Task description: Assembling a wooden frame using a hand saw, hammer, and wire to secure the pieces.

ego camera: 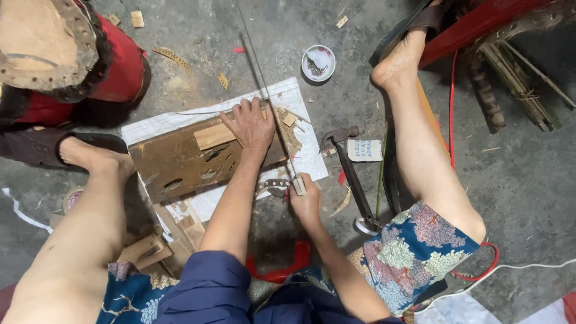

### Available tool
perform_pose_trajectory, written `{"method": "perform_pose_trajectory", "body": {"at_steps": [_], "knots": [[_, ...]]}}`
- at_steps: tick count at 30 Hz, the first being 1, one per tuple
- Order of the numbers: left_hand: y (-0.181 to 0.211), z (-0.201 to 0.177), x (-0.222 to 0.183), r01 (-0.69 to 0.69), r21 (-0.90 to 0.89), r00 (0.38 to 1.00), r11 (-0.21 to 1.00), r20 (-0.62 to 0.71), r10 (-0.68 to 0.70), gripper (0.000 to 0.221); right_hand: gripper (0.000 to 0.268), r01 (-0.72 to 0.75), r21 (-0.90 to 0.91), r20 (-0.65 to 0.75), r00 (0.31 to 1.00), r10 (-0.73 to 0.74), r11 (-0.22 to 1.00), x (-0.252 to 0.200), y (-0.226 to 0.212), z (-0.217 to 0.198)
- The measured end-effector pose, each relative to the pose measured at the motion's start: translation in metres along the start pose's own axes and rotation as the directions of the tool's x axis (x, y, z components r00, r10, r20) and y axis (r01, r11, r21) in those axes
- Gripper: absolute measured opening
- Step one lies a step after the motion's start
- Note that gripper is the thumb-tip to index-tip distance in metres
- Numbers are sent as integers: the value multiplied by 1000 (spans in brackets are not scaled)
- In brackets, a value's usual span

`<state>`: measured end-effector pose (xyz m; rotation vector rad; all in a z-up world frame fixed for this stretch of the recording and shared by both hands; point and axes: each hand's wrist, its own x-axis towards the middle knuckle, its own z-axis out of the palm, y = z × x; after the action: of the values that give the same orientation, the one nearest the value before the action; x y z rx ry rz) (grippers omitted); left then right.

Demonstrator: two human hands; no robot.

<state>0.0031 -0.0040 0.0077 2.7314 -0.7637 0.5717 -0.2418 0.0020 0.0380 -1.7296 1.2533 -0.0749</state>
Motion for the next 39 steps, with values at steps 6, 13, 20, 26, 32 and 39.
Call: {"method": "perform_pose_trajectory", "body": {"at_steps": [6, 13, 20, 26, 32, 39], "knots": [[2, -7, 2, 4, 12, 1000, 1000, 24, -4, 22, 29, -37, -26, -49, 998, 35, 999, -49, 25, -17], [5, -14, 5, 16, 1, 998, 1000, 58, -16, 21, 29, -7, -14, -39, 999, 7, 1000, -12, -6, -3], [12, -28, 12, 89, -4, 946, 996, 313, -83, 41, 15, 106, 39, 12, 994, -106, 994, -19, 5, -10], [9, -27, 11, 98, 13, 921, 995, 378, -96, 46, 19, 70, 108, 56, 996, -76, 992, -31, -4, -16], [12, -26, 8, 82, -6, 961, 997, 267, -77, 42, 16, 32, 59, 101, 994, -38, 998, -28, -13, -25], [5, -2, 2, 32, 5, 996, 999, 81, -33, 23, 33, -1, -14, -37, 999, 1, 1000, -37, 5, -17]]}}
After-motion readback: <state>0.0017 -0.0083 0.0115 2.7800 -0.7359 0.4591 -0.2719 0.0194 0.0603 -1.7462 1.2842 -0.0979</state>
